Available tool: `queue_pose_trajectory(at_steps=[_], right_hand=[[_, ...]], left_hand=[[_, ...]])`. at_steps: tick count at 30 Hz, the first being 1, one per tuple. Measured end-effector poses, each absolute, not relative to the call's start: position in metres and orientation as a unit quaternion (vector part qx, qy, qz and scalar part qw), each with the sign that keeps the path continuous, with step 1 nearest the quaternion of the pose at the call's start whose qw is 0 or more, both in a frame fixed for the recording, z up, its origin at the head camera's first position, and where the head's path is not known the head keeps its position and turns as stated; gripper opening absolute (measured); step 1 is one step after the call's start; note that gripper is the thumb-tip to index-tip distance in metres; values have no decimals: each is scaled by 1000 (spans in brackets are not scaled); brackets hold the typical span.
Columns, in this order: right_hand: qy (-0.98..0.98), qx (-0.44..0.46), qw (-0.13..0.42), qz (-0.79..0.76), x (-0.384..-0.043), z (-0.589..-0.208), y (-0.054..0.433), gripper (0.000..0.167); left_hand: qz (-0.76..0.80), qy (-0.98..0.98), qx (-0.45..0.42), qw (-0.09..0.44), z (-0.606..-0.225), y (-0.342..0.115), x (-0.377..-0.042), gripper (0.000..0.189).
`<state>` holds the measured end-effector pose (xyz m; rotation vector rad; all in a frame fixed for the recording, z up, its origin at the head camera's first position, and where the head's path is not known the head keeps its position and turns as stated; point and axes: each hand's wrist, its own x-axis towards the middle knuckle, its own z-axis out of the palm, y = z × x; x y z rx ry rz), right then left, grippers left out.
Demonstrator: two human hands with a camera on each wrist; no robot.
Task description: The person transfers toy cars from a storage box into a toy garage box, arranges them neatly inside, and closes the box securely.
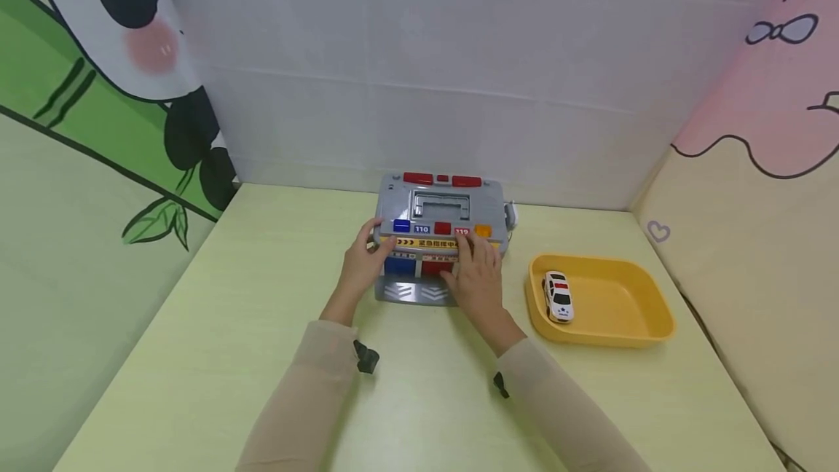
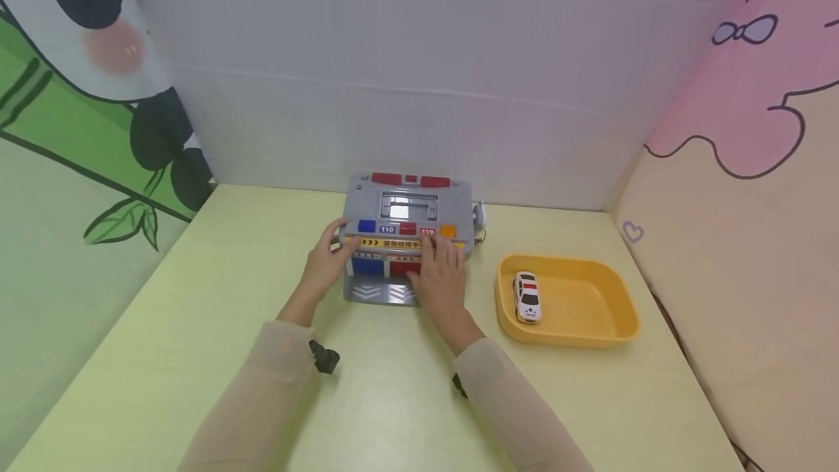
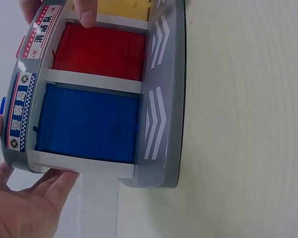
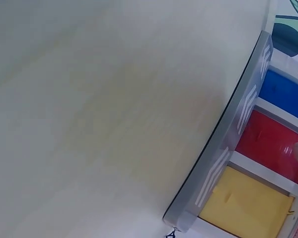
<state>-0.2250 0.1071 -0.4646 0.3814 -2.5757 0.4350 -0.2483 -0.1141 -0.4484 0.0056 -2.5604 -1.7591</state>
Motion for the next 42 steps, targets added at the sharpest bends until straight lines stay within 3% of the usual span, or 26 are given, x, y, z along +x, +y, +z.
queue_pose_trajectory(at_steps=[42], right_hand=[[-947,53,213,233,-185,-460,164,70]], left_hand=[[-546,-837,39,-3,-430,-114,-259,58]])
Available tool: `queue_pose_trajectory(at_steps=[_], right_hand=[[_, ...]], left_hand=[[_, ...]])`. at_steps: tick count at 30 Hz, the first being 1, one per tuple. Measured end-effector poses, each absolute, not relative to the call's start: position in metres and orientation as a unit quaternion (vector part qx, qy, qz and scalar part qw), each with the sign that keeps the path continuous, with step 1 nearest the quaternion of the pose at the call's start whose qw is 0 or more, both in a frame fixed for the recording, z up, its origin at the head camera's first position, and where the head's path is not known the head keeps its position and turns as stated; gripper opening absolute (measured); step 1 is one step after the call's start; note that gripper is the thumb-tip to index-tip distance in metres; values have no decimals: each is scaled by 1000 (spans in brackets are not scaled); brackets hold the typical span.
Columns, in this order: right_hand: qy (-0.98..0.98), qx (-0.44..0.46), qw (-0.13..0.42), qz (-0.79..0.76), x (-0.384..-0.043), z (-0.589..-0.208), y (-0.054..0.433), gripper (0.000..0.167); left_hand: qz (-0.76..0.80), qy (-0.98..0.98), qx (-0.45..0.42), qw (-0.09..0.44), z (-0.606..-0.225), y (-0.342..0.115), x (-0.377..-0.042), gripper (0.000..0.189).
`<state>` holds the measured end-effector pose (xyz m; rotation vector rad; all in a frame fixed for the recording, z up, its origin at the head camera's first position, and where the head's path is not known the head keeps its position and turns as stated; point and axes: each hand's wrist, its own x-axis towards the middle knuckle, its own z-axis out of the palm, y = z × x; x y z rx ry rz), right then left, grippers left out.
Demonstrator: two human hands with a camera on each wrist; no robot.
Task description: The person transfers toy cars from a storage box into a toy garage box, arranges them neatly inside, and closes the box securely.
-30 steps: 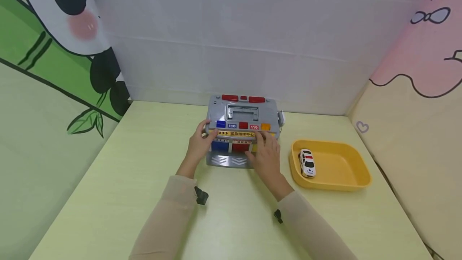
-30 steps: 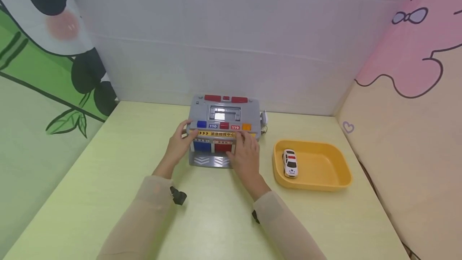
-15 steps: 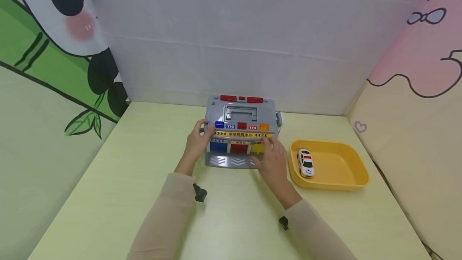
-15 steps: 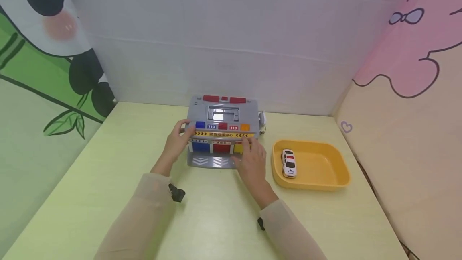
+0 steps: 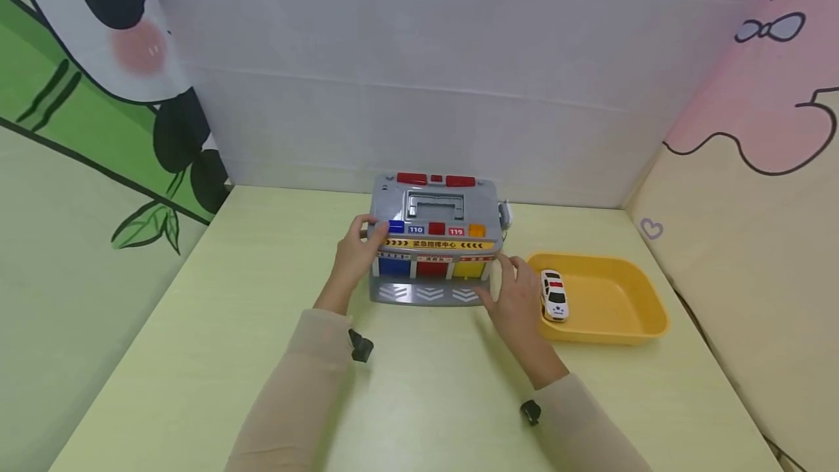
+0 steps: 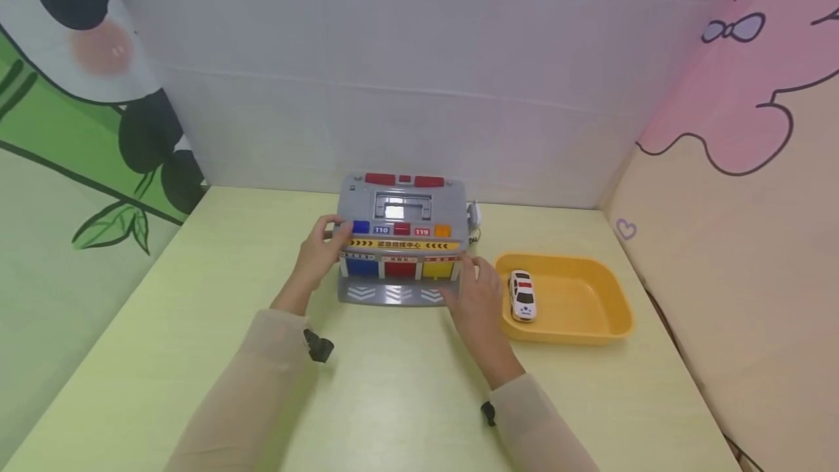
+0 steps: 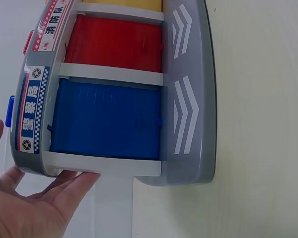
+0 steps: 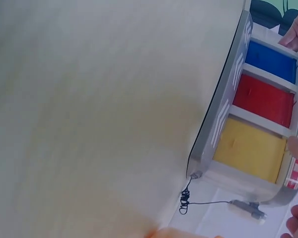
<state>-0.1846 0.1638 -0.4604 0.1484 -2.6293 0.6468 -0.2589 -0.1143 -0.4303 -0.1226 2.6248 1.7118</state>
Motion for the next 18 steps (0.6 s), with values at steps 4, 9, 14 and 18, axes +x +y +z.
queue_pose_trajectory(at_steps=[4,9,14,18], right_hand=[[-947,44,207,242,-182,-461,173,70],[-943,43,218,247,-180,-462,179,70],[-944,35,223,239,-180,-463,185,71],[-941,33,233,245,-180,-461,190,70]], left_hand=[[541,840,-42,7,-428,-114,-259,60],[538,842,-48,12,-425,-114,-259,58],[539,841,-47,18,-426,-114,-262,58],[543,838,-48,21,-426,-114,-264,56]])
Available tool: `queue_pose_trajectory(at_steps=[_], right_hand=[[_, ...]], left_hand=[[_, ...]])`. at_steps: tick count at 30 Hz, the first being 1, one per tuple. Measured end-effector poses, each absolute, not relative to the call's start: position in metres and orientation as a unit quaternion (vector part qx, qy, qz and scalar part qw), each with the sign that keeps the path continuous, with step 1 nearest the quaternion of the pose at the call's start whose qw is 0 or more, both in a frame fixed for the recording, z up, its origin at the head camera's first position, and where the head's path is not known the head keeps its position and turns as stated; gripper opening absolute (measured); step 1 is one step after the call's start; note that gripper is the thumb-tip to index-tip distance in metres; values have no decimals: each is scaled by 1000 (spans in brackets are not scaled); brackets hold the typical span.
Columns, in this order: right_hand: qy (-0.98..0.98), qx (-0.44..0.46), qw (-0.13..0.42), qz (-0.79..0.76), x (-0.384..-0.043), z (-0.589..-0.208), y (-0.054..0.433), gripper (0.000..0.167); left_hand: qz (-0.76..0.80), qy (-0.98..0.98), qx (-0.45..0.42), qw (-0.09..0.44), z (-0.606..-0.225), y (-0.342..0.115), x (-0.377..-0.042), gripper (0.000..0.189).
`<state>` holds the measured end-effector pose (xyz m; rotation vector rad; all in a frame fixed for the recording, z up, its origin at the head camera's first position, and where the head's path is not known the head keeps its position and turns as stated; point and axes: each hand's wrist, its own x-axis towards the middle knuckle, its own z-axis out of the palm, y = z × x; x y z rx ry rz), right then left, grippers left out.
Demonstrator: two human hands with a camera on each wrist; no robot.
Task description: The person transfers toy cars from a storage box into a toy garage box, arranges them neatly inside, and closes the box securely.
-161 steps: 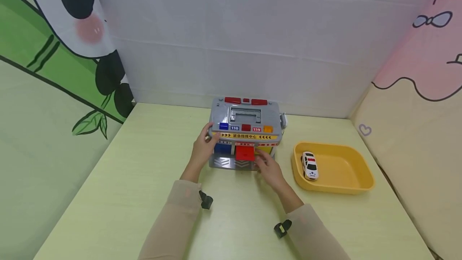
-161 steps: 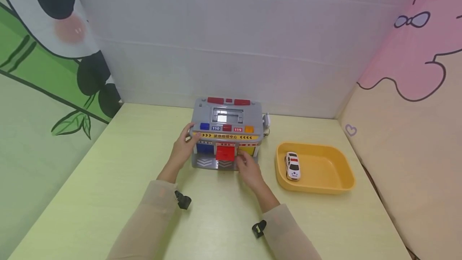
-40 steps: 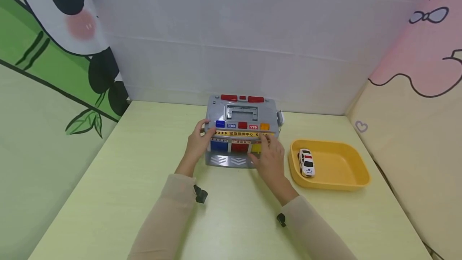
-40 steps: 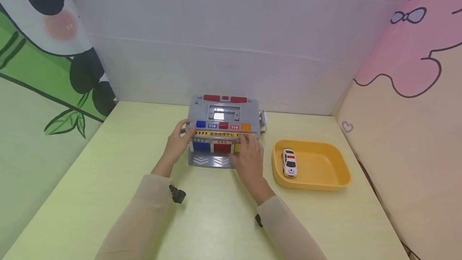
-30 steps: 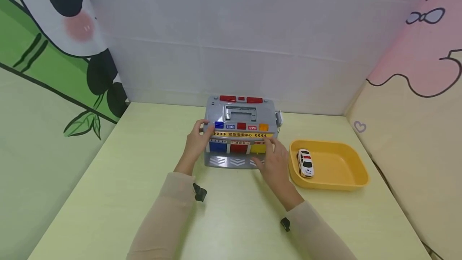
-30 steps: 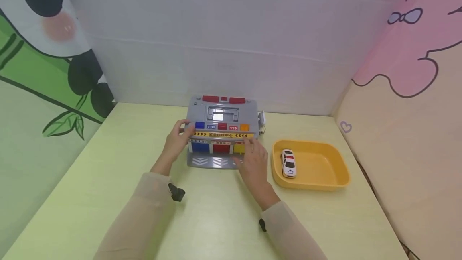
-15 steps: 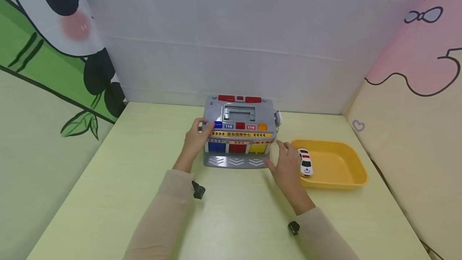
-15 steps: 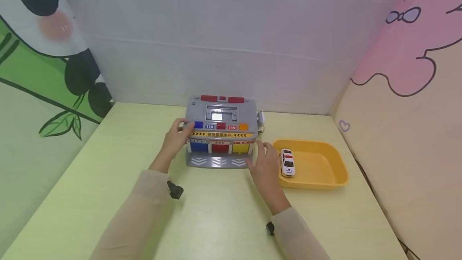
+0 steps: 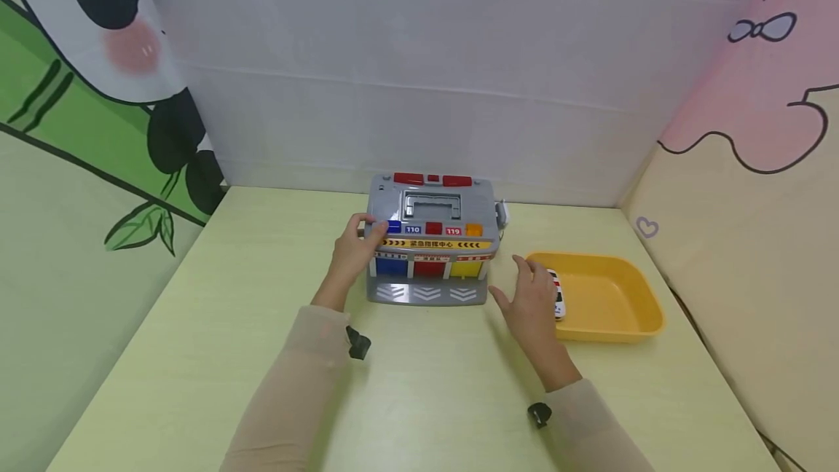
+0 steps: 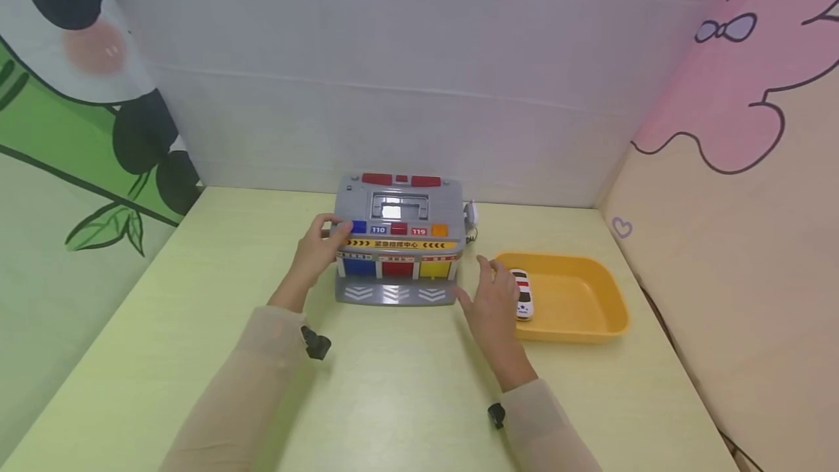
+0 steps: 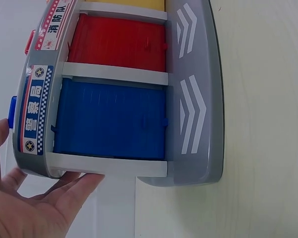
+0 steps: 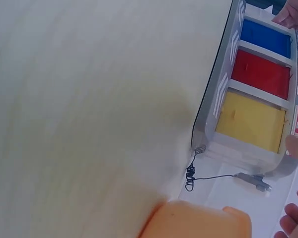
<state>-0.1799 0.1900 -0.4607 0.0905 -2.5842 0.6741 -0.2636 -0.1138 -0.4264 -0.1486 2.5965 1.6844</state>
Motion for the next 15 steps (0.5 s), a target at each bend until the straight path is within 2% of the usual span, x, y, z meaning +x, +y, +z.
queue_pose_trajectory(at_steps=[5,15], right_hand=[[-936,28,246,250,-178,-460,197,68],[-938,13,234,257,-177,-463,205,70]], left_hand=[[547,835,-50,26,-426,-114,-264,53],[548,835,-46,27,-426,-114,-266,47]])
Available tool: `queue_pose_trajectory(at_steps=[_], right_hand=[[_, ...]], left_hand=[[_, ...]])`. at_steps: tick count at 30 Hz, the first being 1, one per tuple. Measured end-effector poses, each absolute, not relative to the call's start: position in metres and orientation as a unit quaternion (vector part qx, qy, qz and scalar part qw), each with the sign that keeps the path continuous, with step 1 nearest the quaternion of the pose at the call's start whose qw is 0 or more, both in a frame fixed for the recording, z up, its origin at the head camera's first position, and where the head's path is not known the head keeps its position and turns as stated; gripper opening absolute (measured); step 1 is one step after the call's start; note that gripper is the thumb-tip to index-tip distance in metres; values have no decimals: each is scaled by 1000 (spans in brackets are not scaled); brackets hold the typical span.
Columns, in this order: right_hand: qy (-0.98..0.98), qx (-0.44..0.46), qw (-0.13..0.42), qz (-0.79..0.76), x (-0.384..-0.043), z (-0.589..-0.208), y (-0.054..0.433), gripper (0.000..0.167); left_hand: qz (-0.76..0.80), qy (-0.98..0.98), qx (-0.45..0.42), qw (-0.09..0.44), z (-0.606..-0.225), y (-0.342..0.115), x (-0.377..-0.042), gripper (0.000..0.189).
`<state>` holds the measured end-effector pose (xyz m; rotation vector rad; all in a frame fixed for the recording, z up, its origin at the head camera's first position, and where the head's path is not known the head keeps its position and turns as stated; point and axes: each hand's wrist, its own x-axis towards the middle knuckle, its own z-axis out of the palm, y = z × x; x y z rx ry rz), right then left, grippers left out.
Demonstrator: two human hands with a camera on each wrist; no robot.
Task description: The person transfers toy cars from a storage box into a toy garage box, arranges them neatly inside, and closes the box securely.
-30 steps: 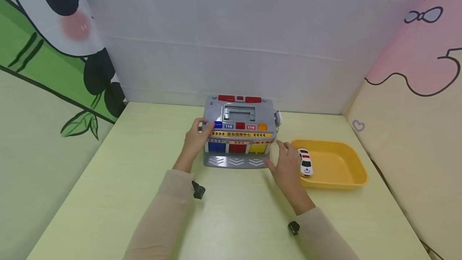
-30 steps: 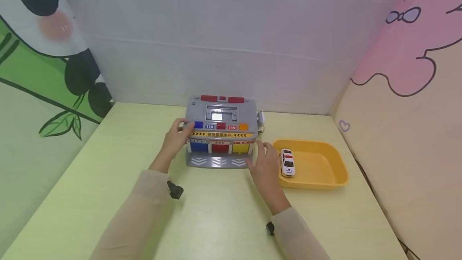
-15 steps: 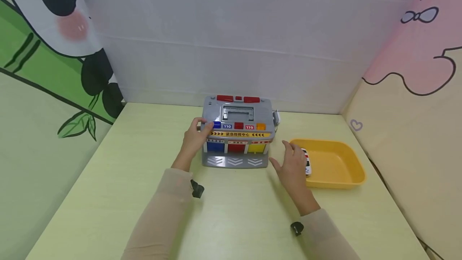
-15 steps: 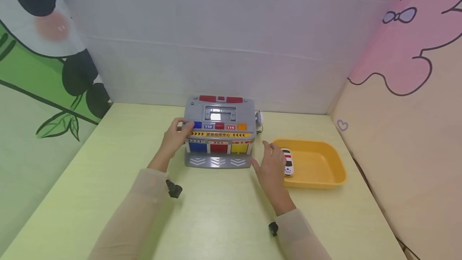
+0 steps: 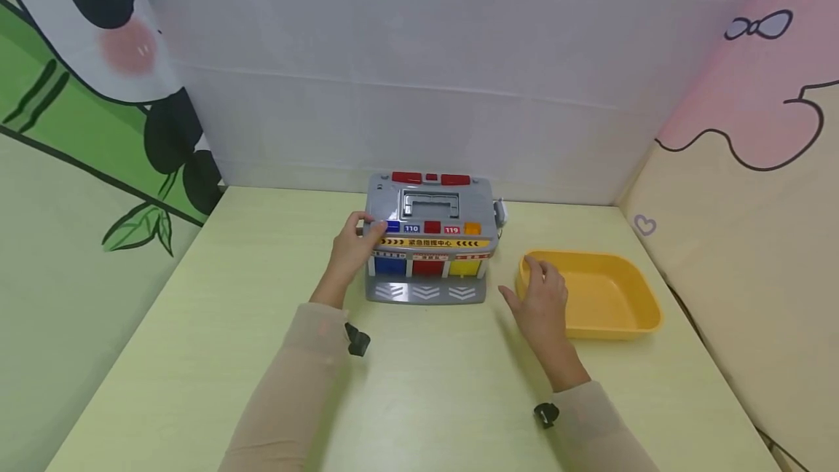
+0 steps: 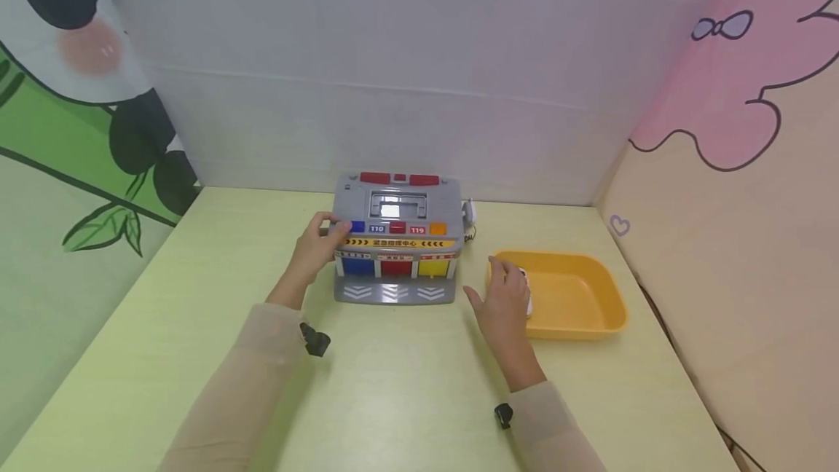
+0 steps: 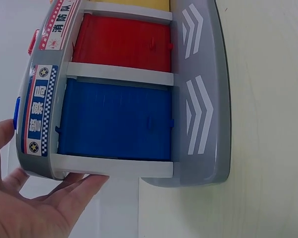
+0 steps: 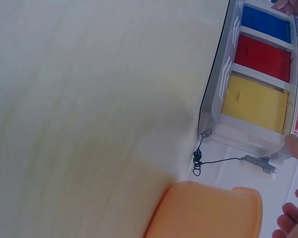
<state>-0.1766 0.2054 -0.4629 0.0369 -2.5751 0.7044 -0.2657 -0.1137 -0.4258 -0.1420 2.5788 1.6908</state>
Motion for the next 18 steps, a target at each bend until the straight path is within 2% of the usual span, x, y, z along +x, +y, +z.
queue_pose_trajectory(at_steps=[9,18], right_hand=[[-937,6,235,259,-176,-462,212,68],[-940,-25,211,266,-177,-460,217,69]], left_hand=[[548,834,-48,36,-425,-115,-264,49],[551,833,-47,33,-427,-115,-267,55]])
